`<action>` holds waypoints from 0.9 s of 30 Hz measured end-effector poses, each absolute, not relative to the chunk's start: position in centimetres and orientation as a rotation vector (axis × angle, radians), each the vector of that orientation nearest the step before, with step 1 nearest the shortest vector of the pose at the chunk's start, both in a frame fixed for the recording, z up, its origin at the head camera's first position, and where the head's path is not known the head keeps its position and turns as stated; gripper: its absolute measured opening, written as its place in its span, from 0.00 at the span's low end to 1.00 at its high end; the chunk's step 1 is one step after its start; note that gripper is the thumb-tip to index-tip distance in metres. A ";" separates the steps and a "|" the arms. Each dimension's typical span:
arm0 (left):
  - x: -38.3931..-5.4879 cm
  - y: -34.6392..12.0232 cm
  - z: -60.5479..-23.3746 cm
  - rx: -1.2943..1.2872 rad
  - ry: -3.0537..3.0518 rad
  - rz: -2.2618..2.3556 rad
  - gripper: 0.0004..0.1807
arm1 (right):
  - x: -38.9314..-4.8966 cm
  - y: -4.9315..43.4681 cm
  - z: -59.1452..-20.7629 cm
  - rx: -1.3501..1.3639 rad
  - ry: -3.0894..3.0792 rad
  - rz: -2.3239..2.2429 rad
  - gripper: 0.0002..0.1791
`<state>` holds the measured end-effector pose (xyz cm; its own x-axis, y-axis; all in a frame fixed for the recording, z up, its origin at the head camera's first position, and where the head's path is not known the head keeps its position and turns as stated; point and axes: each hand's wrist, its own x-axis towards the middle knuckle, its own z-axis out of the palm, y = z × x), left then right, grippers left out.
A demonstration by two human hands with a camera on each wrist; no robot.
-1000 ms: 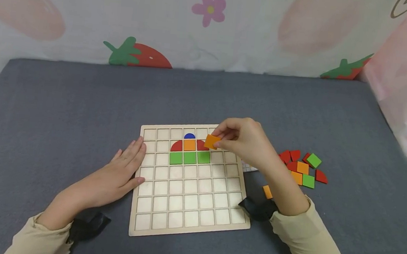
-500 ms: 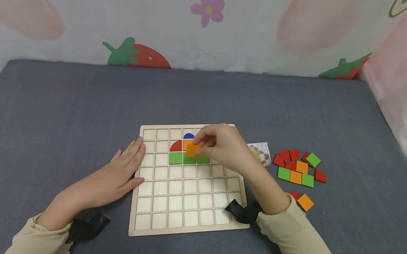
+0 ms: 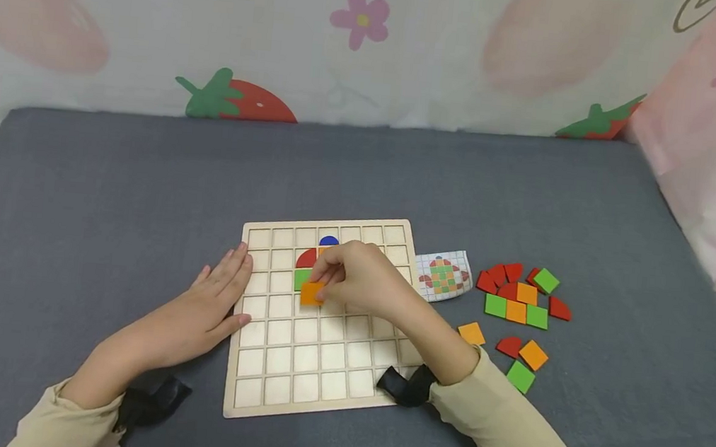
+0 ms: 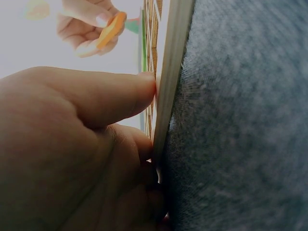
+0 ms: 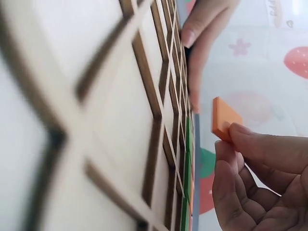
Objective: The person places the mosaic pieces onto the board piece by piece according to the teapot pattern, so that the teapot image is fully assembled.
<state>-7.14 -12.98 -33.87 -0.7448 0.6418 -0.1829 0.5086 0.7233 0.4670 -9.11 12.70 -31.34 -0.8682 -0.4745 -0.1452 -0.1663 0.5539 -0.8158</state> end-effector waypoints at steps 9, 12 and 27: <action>-7.1 -13.1 -34.0 0.882 2.599 0.560 0.40 | -8.4 12.2 -31.3 -0.544 2.441 -1.174 0.07; -7.2 -13.0 -34.0 0.895 2.598 0.562 0.40 | -8.5 12.2 -31.2 -0.532 2.462 -1.136 0.07; -7.2 -13.1 -34.1 0.889 2.597 0.544 0.39 | -8.8 11.7 -31.5 -0.550 2.485 -1.070 0.06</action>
